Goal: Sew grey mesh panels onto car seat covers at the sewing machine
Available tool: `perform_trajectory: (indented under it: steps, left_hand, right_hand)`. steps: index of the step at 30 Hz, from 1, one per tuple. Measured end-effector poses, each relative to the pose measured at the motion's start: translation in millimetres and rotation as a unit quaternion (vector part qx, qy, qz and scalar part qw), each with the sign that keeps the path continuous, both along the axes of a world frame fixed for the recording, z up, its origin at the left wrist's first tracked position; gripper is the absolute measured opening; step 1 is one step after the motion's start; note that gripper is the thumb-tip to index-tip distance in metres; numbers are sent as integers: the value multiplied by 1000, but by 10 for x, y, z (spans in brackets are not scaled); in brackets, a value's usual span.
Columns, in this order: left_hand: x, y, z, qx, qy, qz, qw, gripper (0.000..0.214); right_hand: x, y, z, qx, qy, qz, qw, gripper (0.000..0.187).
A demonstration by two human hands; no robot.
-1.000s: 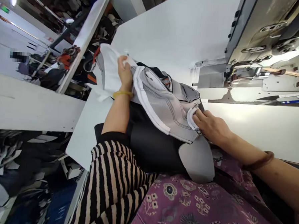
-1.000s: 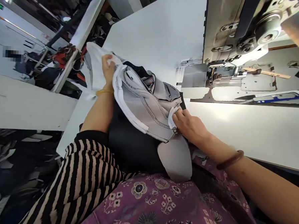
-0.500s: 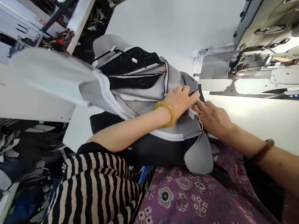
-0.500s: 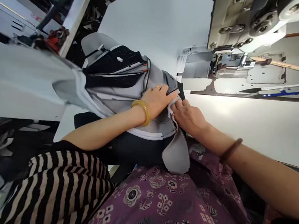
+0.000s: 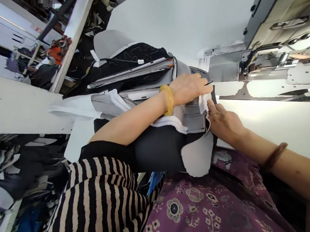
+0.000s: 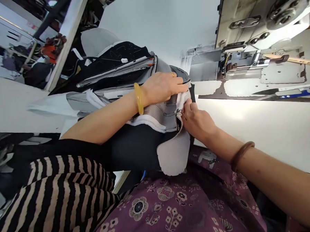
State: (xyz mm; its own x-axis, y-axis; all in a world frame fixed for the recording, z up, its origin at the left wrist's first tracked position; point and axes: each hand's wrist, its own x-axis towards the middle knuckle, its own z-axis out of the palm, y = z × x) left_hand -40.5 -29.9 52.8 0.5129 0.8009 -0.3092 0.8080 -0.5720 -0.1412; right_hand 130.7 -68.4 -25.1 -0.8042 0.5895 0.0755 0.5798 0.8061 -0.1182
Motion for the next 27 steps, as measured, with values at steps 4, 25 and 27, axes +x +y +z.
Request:
perform_trajectory:
  steps: [4, 25, 27]
  left_hand:
    - [15, 109, 59, 10, 27, -43, 999, 46]
    - [118, 524, -158, -104, -159, 116, 975, 44]
    - [143, 541, -161, -112, -168, 141, 969, 35]
  right_hand:
    - [-16, 9, 12, -5, -1, -6, 1000, 44]
    - [-11, -1, 112, -14, -21, -33, 999, 43]
    - [-18, -1, 132, -8, -21, -23, 999, 48]
